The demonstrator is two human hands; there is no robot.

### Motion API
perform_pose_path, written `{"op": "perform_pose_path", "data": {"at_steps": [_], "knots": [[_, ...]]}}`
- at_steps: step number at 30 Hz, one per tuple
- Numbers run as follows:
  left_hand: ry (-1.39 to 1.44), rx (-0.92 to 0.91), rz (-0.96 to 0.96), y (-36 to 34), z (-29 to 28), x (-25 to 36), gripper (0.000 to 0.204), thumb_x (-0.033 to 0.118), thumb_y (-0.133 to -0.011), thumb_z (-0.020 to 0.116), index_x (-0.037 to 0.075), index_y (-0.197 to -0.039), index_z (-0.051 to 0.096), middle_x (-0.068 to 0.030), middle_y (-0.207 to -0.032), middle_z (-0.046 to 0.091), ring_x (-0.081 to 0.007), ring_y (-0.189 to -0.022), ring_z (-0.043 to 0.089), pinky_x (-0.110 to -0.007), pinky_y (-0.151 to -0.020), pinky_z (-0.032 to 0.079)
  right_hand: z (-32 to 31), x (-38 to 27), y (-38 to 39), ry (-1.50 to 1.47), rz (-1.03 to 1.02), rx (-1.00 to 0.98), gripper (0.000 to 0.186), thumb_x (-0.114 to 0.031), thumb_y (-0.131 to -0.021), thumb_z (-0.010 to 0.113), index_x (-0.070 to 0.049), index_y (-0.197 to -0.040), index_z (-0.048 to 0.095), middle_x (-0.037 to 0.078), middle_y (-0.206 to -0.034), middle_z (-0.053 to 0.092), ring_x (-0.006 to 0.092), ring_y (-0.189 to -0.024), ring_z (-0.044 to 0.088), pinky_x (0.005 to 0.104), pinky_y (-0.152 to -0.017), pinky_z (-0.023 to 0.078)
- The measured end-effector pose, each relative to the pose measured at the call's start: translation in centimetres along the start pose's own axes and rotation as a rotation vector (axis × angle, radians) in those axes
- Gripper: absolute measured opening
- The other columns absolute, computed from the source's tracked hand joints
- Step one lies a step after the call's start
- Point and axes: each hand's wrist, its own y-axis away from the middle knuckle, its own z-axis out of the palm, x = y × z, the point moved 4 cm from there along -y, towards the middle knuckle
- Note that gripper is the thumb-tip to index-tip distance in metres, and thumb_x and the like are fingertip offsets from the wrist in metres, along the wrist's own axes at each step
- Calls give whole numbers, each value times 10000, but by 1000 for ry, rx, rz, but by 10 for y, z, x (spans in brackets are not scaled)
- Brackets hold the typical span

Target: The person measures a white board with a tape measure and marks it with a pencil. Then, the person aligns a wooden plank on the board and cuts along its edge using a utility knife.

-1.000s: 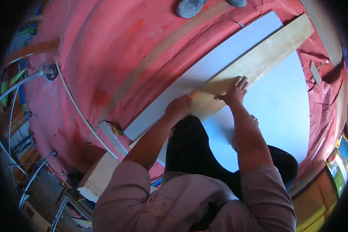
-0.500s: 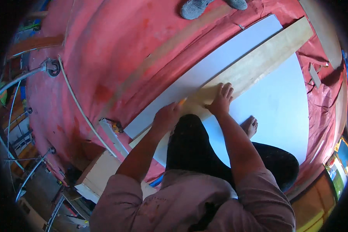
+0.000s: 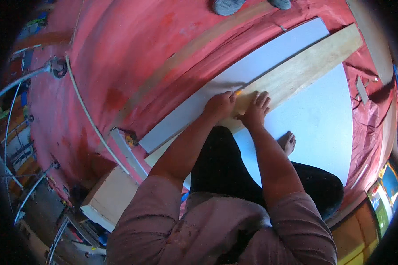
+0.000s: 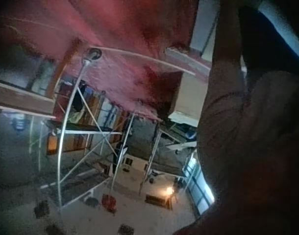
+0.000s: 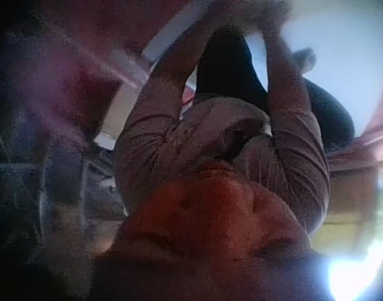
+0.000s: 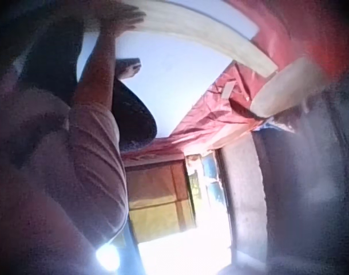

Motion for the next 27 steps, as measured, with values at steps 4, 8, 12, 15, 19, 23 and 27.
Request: {"op": "perform_pose_path", "data": {"at_steps": [4,8,12,15,19,23,27], "knots": [[-18,-124,-125,20,-7,-19,494,456,-1019,393,58,-1144,657,-242,-1105,680,-418,-1064,635,-513,-936,496,1,-3,2,46,-14,-68,1407,-562,-579,904,-1,-1577,86,310,-1618,27,525,-1484,94,667,-1122,278],[-29,-159,-229,64,-25,-55,478,443,-1021,379,78,-1163,652,-225,-1134,678,-404,-1087,632,-510,-957,485,0,-5,3,21,-4,-41,1443,-546,-558,921,-7,-1577,54,315,-1614,31,523,-1489,62,659,-1138,260],[-22,-222,-203,117,-38,-108,457,385,-1032,408,48,-1272,603,-252,-1150,672,-433,-1066,640,-530,-967,488,3,-4,2,12,-38,-35,1457,-604,-574,895,-2,-1574,24,339,-1607,6,540,-1484,48,684,-1125,258],[-135,-173,-154,147,-40,-143,430,333,-1042,382,33,-1256,603,-250,-1146,675,-435,-1058,644,-530,-967,491,7,-3,2,-3,-61,-6,1454,-580,-563,911,-2,-1568,33,348,-1602,-5,547,-1480,42,702,-1108,268],[-247,-349,-294,179,-45,-190,388,275,-1039,386,20,-1244,596,-250,-1158,670,-428,-1056,647,-524,-960,501,10,1,0,2,-33,-3,1453,-507,-574,938,-50,-1584,-1,295,-1627,-18,529,-1492,24,675,-1136,253],[-362,-436,-234,222,-62,-221,397,279,-1038,374,33,-1277,573,-248,-1190,658,-418,-1066,648,-508,-961,509,9,0,0,-49,-43,14,1461,-517,-570,937,-57,-1586,-6,294,-1628,-25,527,-1494,15,683,-1128,261],[-309,-356,-343,261,-82,-250,379,273,-1031,385,38,-1270,562,-239,-1174,662,-410,-1042,657,-502,-928,526,9,-1,1,-5,-19,-26,1458,-520,-568,938,-61,-1585,-2,294,-1627,-26,528,-1493,17,679,-1130,262]]}}
